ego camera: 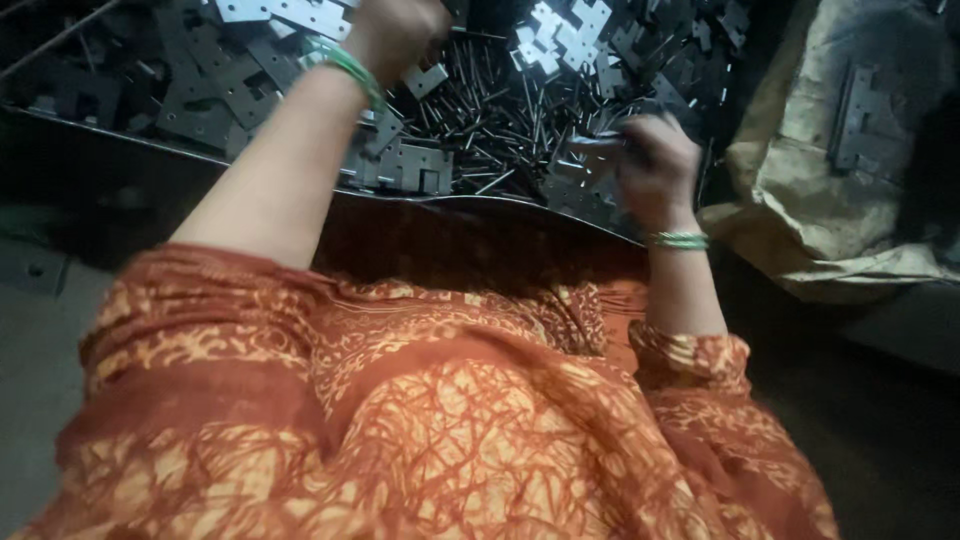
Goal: The person repeatedly picks up small metal brackets and pins from a large pile on a table and transfers them into a nearby sack. The hands work continuously, scooping and moving parts from the table into the sack.
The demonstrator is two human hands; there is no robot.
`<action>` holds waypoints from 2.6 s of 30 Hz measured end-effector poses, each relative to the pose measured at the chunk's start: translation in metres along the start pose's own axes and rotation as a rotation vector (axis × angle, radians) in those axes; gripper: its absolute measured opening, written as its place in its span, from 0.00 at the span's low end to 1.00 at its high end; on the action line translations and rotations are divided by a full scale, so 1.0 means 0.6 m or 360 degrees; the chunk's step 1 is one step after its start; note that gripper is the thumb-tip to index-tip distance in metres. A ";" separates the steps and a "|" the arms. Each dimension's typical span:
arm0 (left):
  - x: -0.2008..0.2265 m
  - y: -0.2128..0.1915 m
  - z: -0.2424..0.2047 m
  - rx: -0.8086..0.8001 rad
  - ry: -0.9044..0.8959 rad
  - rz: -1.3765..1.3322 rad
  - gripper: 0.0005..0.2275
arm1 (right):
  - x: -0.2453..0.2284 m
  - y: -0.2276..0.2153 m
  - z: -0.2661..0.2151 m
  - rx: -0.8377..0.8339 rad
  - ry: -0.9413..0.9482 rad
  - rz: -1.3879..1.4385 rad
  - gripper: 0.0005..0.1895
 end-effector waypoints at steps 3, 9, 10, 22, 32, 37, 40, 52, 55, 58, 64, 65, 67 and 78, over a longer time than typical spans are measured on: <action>0.040 0.054 -0.019 -0.0252 0.0144 0.0082 0.08 | -0.001 -0.037 -0.033 0.0354 0.0647 0.1061 0.04; 0.063 0.101 -0.049 0.0122 0.0229 -0.0745 0.09 | 0.041 -0.048 -0.063 0.1109 0.0530 0.1833 0.08; 0.060 0.093 -0.045 0.0244 0.0084 -0.1072 0.10 | 0.044 -0.041 -0.052 0.1152 0.0556 0.1757 0.15; 0.216 0.154 -0.142 -0.0238 -0.1364 -0.3909 0.21 | -0.146 0.129 -0.019 -0.0130 0.0166 0.0065 0.21; 0.059 0.069 -0.017 -0.0431 0.0138 0.0698 0.09 | 0.004 -0.032 -0.059 0.0716 0.1105 0.2284 0.19; 0.025 0.085 -0.076 -0.0372 0.0308 0.0764 0.12 | 0.153 -0.174 -0.102 0.1377 0.1126 -0.0263 0.20; 0.079 0.057 -0.090 -0.0528 0.0251 0.0307 0.18 | 0.296 -0.285 -0.121 0.1136 0.0304 -0.1493 0.23; 0.051 0.081 -0.021 -0.0201 -0.0464 -0.1936 0.14 | 0.186 -0.022 -0.021 -0.0452 0.0629 -0.0767 0.18; 0.122 0.057 -0.013 -0.0339 -0.0337 -0.0735 0.14 | 0.110 0.101 -0.029 -0.1112 0.0592 -0.0687 0.19; 0.200 0.071 -0.035 -0.0790 0.0493 0.0344 0.09 | 0.087 0.129 -0.057 -0.1022 0.0473 -0.0740 0.24; 0.212 0.103 -0.045 -0.0781 0.0582 0.0314 0.10 | 0.086 0.071 -0.081 -0.0778 0.0614 -0.0157 0.25; 0.211 0.102 -0.043 -0.0735 0.0555 0.0267 0.09 | 0.084 0.060 -0.074 -0.0684 0.0705 0.0129 0.27; 0.213 0.099 -0.039 -0.0654 0.0491 0.0179 0.09 | 0.078 0.036 -0.060 -0.0330 0.0988 0.0530 0.22; 0.030 0.069 -0.061 0.0062 -0.0493 -0.2000 0.07 | 0.078 -0.035 -0.014 0.1065 0.1246 0.2106 0.09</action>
Point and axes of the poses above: each hand's wrist, its own z-axis towards the middle knuckle, its own y-axis out of the palm, x = y × z, the point moved 1 cm from there along z, towards the middle knuckle
